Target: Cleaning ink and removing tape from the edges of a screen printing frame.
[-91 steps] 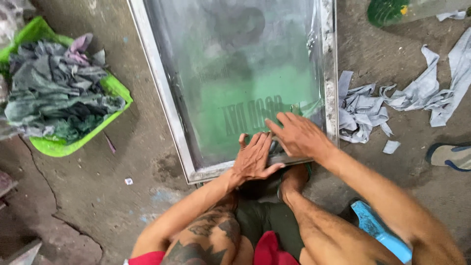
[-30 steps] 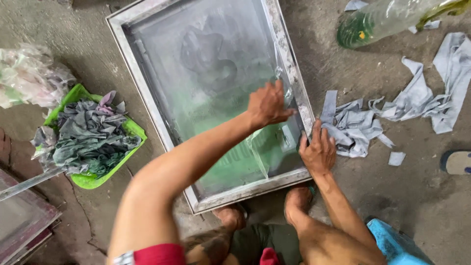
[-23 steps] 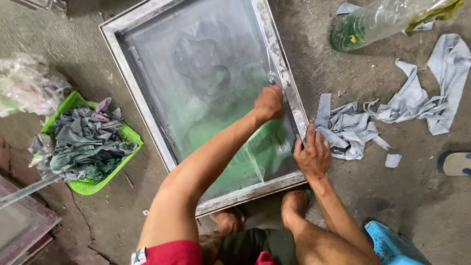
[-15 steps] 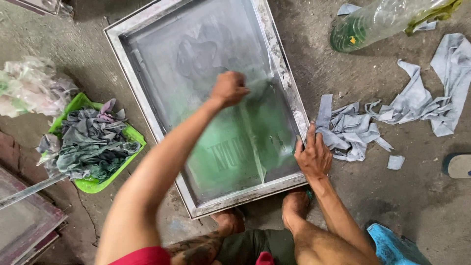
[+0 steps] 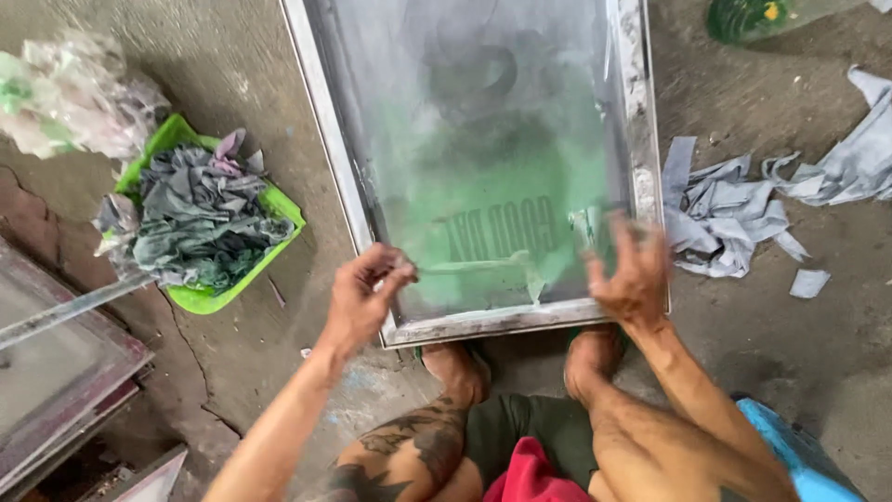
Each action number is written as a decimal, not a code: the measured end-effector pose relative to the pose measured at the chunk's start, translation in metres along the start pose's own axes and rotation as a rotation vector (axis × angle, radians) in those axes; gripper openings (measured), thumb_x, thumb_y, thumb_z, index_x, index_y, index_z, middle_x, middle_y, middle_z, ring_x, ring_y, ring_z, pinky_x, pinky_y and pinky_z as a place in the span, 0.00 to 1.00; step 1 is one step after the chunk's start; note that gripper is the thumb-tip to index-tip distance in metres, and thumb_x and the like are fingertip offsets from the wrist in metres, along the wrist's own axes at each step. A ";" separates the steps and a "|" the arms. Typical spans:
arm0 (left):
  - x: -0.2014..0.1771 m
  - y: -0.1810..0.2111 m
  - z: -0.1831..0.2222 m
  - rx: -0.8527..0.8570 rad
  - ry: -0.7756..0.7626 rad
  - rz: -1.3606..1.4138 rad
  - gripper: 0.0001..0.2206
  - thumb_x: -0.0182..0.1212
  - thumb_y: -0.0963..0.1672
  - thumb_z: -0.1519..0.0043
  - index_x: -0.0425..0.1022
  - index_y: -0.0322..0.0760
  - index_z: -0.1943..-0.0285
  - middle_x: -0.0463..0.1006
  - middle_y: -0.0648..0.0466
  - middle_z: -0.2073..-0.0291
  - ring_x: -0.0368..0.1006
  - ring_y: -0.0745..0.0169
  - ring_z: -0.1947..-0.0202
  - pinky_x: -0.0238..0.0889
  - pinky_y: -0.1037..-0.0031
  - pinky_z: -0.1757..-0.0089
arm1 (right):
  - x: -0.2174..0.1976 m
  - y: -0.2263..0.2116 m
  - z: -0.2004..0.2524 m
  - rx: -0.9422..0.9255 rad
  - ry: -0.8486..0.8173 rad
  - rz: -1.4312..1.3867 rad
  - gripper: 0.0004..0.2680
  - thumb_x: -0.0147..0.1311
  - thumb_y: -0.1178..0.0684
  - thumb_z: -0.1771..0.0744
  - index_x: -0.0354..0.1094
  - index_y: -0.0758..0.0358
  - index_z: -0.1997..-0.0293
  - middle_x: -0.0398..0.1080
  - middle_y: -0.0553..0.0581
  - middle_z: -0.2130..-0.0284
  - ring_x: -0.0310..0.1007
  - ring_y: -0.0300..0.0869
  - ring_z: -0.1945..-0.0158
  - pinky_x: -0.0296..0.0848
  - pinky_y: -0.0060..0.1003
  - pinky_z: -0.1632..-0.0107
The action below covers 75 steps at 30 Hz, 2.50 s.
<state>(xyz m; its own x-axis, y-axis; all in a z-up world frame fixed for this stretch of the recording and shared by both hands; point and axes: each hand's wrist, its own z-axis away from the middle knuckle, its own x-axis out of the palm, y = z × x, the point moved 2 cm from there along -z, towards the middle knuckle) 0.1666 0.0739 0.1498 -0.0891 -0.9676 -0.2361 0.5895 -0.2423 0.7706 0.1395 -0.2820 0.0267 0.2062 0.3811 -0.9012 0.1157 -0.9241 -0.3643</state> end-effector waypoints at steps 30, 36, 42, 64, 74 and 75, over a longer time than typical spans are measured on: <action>0.091 -0.118 0.026 0.703 -0.101 -0.420 0.25 0.69 0.57 0.48 0.74 0.37 0.54 0.73 0.47 0.66 0.73 0.43 0.63 0.67 0.57 0.60 | 0.043 -0.015 0.057 0.248 -0.753 -0.299 0.12 0.66 0.52 0.44 0.78 0.53 0.58 0.75 0.57 0.65 0.77 0.54 0.56 0.76 0.48 0.51; 0.014 -0.213 0.048 0.228 0.810 -1.029 0.27 0.54 0.51 0.32 0.64 0.27 0.30 0.74 0.43 0.53 0.72 0.48 0.53 0.62 0.61 0.56 | 0.066 -0.001 0.069 0.099 -0.973 0.204 0.14 0.61 0.38 0.40 0.77 0.43 0.53 0.79 0.56 0.67 0.78 0.54 0.52 0.77 0.52 0.49; 0.014 -0.217 0.046 -0.002 0.500 -0.348 0.21 0.46 0.48 0.29 0.59 0.35 0.30 0.75 0.30 0.50 0.74 0.23 0.51 0.69 0.44 0.54 | 0.072 -0.125 0.002 -0.012 -1.281 -0.006 0.13 0.58 0.51 0.41 0.79 0.62 0.56 0.80 0.68 0.63 0.80 0.63 0.52 0.77 0.57 0.48; -0.005 -0.231 0.038 0.176 0.552 -0.143 0.22 0.38 0.45 0.28 0.60 0.31 0.27 0.69 0.35 0.36 0.68 0.31 0.38 0.66 0.49 0.43 | 0.091 -0.269 -0.117 -0.189 -0.613 -0.948 0.18 0.57 0.63 0.35 0.57 0.68 0.39 0.68 0.71 0.49 0.74 0.59 0.49 0.76 0.47 0.50; -0.004 -0.226 0.041 0.229 0.560 -0.082 0.20 0.40 0.42 0.29 0.65 0.26 0.30 0.72 0.31 0.40 0.68 0.25 0.41 0.65 0.47 0.45 | 0.126 -0.248 0.036 -1.096 -0.362 -0.239 0.10 0.55 0.55 0.36 0.71 0.50 0.51 0.68 0.59 0.49 0.70 0.48 0.42 0.55 0.58 0.33; -0.004 -0.228 0.039 0.231 0.568 -0.088 0.20 0.40 0.42 0.29 0.65 0.26 0.30 0.72 0.31 0.40 0.68 0.25 0.41 0.65 0.47 0.45 | 0.128 -0.254 0.038 -1.100 -0.356 -0.247 0.10 0.55 0.55 0.36 0.71 0.50 0.51 0.68 0.59 0.49 0.70 0.48 0.42 0.55 0.58 0.33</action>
<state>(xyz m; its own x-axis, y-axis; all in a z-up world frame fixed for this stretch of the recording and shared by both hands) 0.0006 0.1304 -0.0018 0.3497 -0.7699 -0.5338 0.4050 -0.3895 0.8272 0.1001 0.0002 -0.0052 -0.2010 0.3557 -0.9127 0.9250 -0.2378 -0.2964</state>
